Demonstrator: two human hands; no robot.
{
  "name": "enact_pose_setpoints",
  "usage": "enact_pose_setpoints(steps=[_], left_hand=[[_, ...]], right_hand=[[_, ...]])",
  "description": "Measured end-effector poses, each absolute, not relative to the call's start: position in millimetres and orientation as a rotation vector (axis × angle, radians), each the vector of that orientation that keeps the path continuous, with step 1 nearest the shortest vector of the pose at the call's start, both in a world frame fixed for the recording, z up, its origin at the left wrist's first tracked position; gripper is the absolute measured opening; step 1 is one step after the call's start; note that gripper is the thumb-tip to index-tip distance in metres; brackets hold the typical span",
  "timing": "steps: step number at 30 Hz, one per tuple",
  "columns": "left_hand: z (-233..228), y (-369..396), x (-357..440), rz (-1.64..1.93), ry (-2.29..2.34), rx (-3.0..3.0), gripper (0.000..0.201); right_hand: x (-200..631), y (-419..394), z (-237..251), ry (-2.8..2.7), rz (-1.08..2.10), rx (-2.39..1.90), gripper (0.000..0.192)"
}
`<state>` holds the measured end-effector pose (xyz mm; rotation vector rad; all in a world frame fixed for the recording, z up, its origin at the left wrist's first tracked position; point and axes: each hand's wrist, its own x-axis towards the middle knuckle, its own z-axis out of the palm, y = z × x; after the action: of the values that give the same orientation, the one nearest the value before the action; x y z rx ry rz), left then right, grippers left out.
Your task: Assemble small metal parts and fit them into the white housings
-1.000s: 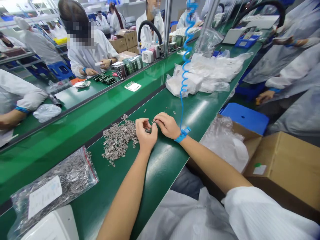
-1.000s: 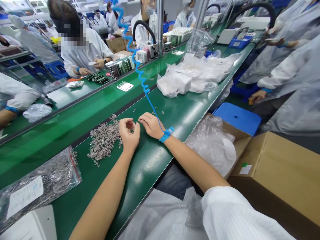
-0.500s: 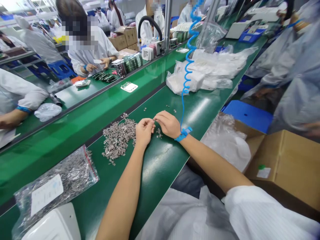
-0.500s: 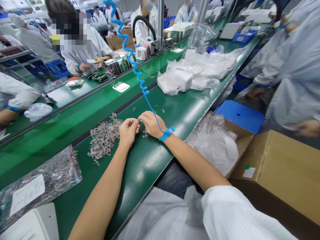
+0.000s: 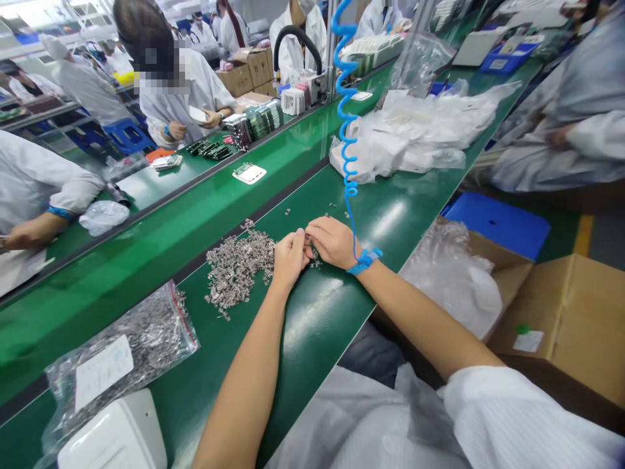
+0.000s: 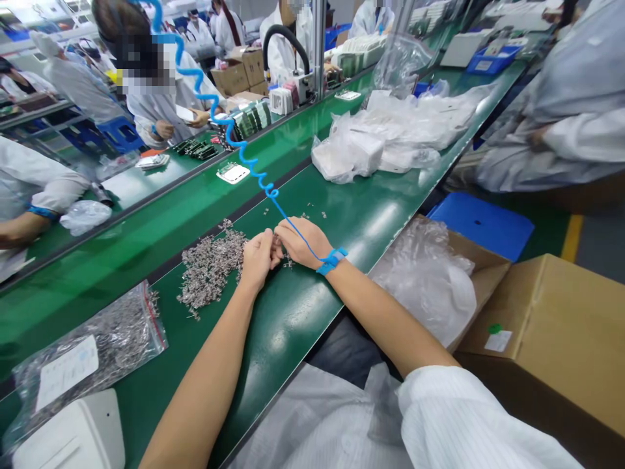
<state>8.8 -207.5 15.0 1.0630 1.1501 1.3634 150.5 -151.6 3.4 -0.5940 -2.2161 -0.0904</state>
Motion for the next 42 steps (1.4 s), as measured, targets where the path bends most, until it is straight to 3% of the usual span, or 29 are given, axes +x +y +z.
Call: enact_pose_setpoints(steps=[7, 12, 18, 22, 26, 30, 33, 37, 42], left_hand=[[23.2, -209.4, -3.6, 1.106, 0.907, 0.871, 0.054], [17.9, -208.4, -10.0, 1.225, 0.972, 1.097, 0.038], [6.4, -205.1, -24.5, 1.364, 1.485, 2.138, 0.029], [7.9, -207.9, -24.1, 1.371, 1.536, 2.203, 0.027], [18.8, -210.7, -11.3, 1.495, 1.368, 1.543, 0.043], [31.7, -211.4, -8.8, 1.074, 1.089, 0.913, 0.069], [36.7, -213.7, -14.9, 0.881, 0.943, 0.782, 0.062], [35.6, -217.5, -20.3, 0.901, 0.787, 0.787, 0.042], [28.5, -212.8, -22.1, 1.18, 0.934, 0.919, 0.036]], right_hand=[[150.8, -155.3, 6.3, -2.322, -0.255, -0.675, 0.031], [148.2, -157.7, 5.1, -2.237, -0.189, -0.712, 0.028], [144.7, -155.0, 8.0, -2.115, 0.419, -0.649, 0.027], [146.1, -152.8, 12.1, -2.088, 0.738, -0.611, 0.028], [148.5, -155.2, 11.3, -2.113, 0.412, -0.57, 0.025], [151.7, -155.9, 8.2, -2.194, 0.114, -0.539, 0.025], [152.9, -154.1, 6.7, -2.309, -0.053, -0.502, 0.028], [151.8, -154.7, 6.9, -2.329, -0.2, -0.532, 0.028], [151.0, -157.5, 9.3, -2.191, 0.034, -0.594, 0.027]])
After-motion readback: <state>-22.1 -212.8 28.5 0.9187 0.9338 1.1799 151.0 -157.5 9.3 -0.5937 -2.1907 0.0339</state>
